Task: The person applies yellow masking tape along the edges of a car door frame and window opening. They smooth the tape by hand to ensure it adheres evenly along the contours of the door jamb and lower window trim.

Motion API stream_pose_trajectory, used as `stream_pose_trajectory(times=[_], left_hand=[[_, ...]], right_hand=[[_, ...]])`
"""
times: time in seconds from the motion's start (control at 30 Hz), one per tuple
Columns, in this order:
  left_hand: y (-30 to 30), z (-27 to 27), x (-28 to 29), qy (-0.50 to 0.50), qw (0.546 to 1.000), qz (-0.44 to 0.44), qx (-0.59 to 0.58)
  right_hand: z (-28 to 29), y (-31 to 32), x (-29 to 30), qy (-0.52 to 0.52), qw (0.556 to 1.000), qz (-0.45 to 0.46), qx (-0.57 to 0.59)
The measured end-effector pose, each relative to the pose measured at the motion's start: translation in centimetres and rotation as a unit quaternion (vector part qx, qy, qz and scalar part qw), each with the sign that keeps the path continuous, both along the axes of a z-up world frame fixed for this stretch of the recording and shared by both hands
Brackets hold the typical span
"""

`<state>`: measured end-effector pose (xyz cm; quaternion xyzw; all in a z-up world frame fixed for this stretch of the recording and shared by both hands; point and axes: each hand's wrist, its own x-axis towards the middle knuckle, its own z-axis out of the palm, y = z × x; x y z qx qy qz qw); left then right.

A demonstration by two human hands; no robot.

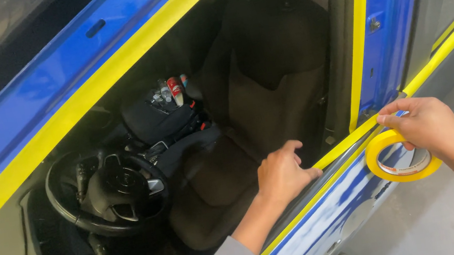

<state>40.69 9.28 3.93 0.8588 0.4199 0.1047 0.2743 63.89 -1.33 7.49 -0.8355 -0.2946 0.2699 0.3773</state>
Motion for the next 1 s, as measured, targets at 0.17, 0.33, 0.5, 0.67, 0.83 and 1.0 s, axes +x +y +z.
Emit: stream_pose_trajectory(times=[0.17, 0.33, 0.5, 0.67, 0.83, 1.0], left_hand=[[1.2, 0.6, 1.3, 0.009, 0.995, 0.030, -0.098], [1.9, -0.7, 2.4, -0.033, 0.992, 0.005, -0.119], [2.3, -1.0, 2.6, -0.064, 0.976, -0.016, -0.208], [2.0, -0.3, 2.3, -0.053, 0.982, -0.024, -0.181], [1.3, 0.3, 3.0, -0.068, 0.987, -0.022, -0.144], [1.6, 0.7, 3.6, -0.045, 0.991, -0.015, -0.122]], right_hand=[[0.0, -0.2, -0.2, -0.009, 1.000, 0.002, 0.001], [0.3, -0.3, -0.5, -0.015, 1.000, 0.000, 0.004], [0.3, -0.3, -0.4, 0.001, 1.000, -0.014, -0.010], [0.0, -0.3, -0.1, -0.015, 1.000, -0.004, 0.002], [0.3, 0.2, -0.1, -0.014, 1.000, -0.005, -0.021], [0.8, 0.3, -0.5, -0.022, 0.999, -0.006, -0.027]])
